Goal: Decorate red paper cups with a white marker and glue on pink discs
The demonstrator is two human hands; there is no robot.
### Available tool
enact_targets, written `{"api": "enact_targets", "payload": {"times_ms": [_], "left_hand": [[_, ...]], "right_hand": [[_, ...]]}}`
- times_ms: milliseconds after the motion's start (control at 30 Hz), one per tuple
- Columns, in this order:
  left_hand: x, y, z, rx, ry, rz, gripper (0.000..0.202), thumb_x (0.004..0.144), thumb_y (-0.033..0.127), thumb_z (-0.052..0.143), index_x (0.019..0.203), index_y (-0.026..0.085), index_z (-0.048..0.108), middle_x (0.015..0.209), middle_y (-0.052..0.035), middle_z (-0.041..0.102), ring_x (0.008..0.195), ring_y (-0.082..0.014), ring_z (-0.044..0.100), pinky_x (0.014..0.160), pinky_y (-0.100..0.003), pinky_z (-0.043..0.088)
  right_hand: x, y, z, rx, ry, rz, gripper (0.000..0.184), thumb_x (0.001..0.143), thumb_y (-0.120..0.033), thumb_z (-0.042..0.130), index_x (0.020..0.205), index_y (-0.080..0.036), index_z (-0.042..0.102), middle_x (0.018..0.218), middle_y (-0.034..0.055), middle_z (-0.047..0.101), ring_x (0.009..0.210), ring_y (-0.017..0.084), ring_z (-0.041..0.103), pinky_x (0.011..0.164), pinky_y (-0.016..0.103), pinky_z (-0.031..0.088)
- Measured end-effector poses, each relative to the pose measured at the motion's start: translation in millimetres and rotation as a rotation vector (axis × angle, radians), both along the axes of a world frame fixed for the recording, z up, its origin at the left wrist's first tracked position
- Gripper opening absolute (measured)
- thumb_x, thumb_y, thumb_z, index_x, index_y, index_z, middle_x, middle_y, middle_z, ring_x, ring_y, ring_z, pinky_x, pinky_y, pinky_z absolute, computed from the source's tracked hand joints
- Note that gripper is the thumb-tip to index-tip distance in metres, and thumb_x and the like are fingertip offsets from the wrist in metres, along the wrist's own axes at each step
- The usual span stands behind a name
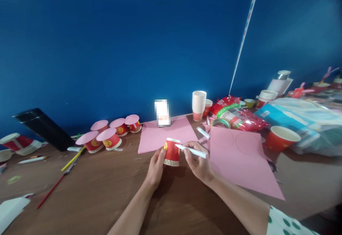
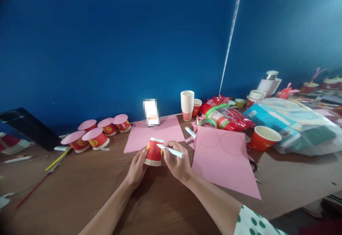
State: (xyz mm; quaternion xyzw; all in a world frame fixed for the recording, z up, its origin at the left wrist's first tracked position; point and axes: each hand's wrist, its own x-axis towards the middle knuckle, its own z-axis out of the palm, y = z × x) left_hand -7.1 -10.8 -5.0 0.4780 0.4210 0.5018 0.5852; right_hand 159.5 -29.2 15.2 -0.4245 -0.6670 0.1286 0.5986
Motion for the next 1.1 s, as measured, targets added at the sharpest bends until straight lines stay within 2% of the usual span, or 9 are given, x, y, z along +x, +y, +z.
{"api": "enact_targets", "payload": {"times_ms": [200, 633, 967, 1100], "left_hand": [[1.2, -0.7, 2.1, 0.044, -0.044, -0.031, 0.042, 0.083, 0.047, 0.048, 0.111, 0.018, 0.058, 0.098, -0.0049, 0.067, 0.082, -0.0185, 0.058, 0.071, -0.026, 0.042], [1.2, 0.2, 1.1, 0.061, -0.035, -0.028, 0.044, 0.084, 0.045, 0.047, 0.114, 0.014, 0.055, 0.105, -0.0086, 0.064, 0.090, -0.0209, 0.058, 0.077, -0.028, 0.044], [0.0, 0.4, 0.9, 0.062, -0.049, -0.047, 0.040, 0.085, 0.043, 0.046, 0.112, 0.016, 0.056, 0.099, -0.0057, 0.066, 0.083, -0.0171, 0.057, 0.072, -0.025, 0.043], [0.9, -0.2, 1.0, 0.049, -0.038, -0.037, 0.043, 0.084, 0.045, 0.047, 0.114, 0.017, 0.055, 0.101, -0.0061, 0.066, 0.087, -0.0193, 0.058, 0.073, -0.026, 0.044]], "right_hand": [[-0.4, -0.2, 1.2, 0.013, -0.014, -0.012, 0.007, 0.086, -0.021, 0.050, 0.089, -0.019, 0.056, 0.078, 0.0030, 0.062, 0.071, 0.015, 0.061, 0.067, 0.026, 0.051], [0.9, 0.1, 1.0, 0.003, -0.027, 0.007, 0.007, 0.085, -0.019, 0.051, 0.089, -0.019, 0.057, 0.078, 0.0028, 0.062, 0.072, 0.015, 0.061, 0.067, 0.026, 0.049], [-1.4, -1.2, 0.6, 0.011, -0.014, 0.010, 0.007, 0.085, -0.019, 0.051, 0.089, -0.019, 0.056, 0.078, 0.0028, 0.062, 0.069, 0.014, 0.061, 0.066, 0.025, 0.050], [0.6, 1.1, -0.8, -0.019, -0.013, 0.003, 0.008, 0.086, -0.020, 0.050, 0.089, -0.019, 0.056, 0.077, 0.0028, 0.062, 0.070, 0.015, 0.061, 0.065, 0.025, 0.050]]}}
